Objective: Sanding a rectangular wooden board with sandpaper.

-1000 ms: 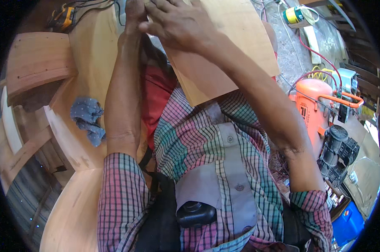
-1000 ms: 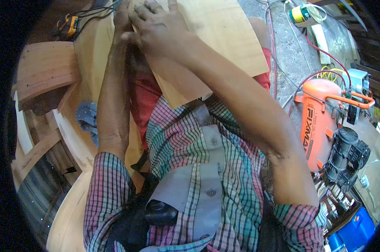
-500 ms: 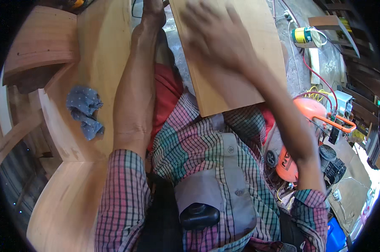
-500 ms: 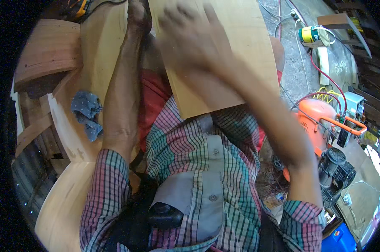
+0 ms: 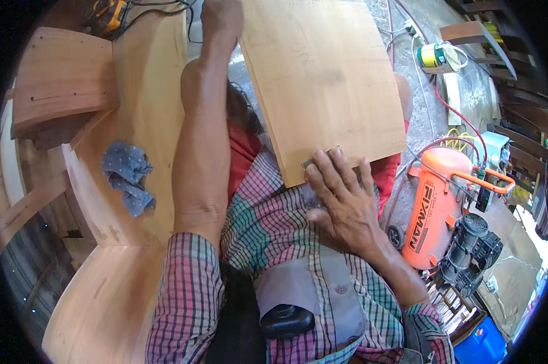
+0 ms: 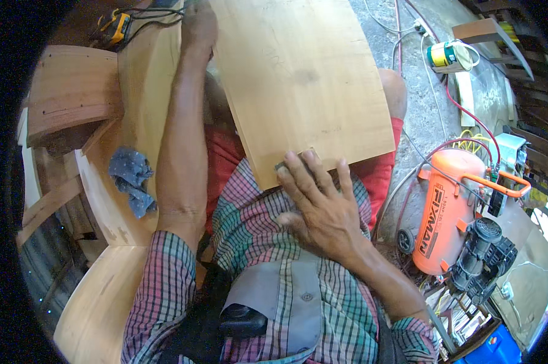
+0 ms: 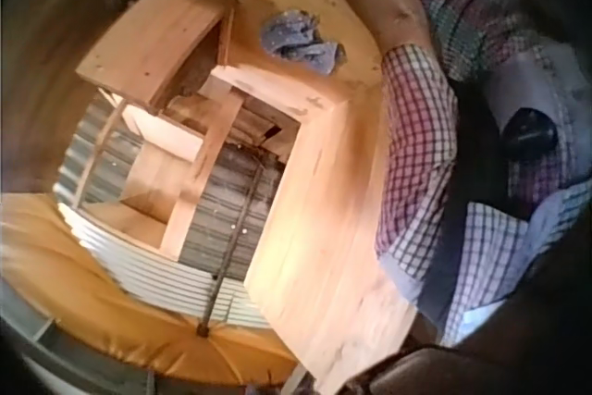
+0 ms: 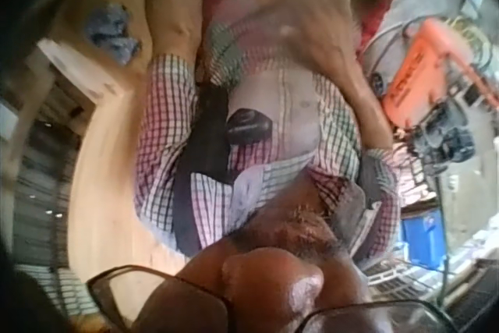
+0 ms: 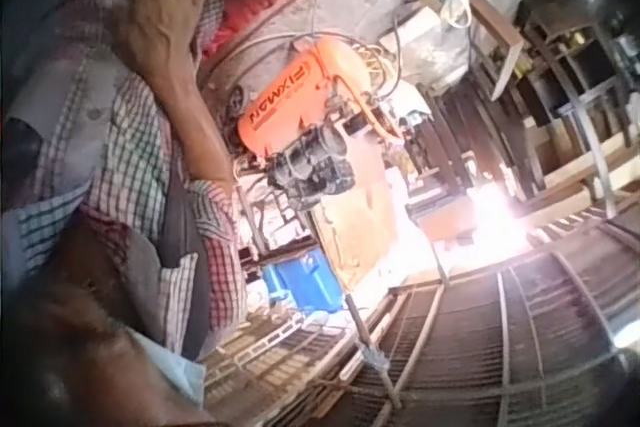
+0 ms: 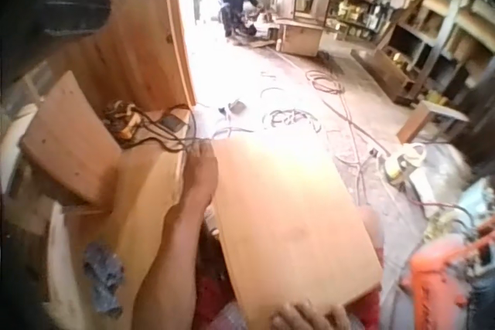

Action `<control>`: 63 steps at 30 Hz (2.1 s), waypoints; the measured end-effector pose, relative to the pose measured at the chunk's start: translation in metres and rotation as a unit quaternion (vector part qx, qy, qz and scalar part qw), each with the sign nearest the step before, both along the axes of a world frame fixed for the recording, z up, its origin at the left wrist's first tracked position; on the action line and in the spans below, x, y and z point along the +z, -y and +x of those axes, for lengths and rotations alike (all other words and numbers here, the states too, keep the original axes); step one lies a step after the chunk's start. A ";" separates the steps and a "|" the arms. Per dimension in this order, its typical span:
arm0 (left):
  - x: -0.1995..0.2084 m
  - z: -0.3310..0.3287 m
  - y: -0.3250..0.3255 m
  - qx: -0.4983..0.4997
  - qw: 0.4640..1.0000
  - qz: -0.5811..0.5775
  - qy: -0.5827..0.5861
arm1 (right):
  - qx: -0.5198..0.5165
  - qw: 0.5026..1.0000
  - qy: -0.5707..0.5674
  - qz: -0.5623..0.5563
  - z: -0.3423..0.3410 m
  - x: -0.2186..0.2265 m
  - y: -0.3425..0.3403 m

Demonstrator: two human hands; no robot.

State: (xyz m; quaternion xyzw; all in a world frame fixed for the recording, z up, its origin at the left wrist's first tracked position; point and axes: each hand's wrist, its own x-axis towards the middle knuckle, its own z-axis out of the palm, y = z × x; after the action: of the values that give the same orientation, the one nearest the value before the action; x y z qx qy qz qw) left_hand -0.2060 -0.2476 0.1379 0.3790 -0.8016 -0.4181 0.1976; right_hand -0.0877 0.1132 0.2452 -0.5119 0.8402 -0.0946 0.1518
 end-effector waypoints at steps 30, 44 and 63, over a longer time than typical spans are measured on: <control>0.054 -0.026 -0.044 0.021 0.998 -0.054 0.031 | -0.047 0.962 -0.256 -0.080 -0.274 -0.039 0.158; 0.049 -0.017 -0.041 0.005 0.998 -0.066 0.002 | -0.043 0.994 -0.098 -0.020 -0.129 -0.001 -0.011; 0.044 -0.021 -0.043 -0.007 0.999 -0.048 -0.006 | -0.119 0.990 -0.066 0.030 -0.103 0.011 -0.039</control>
State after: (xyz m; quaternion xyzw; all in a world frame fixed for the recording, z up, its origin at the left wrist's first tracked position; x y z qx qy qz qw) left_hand -0.2275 -0.2045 0.1815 0.3609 -0.8223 -0.3825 0.2174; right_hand -0.1903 0.1518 0.2560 -0.4086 0.9058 -0.0526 0.0994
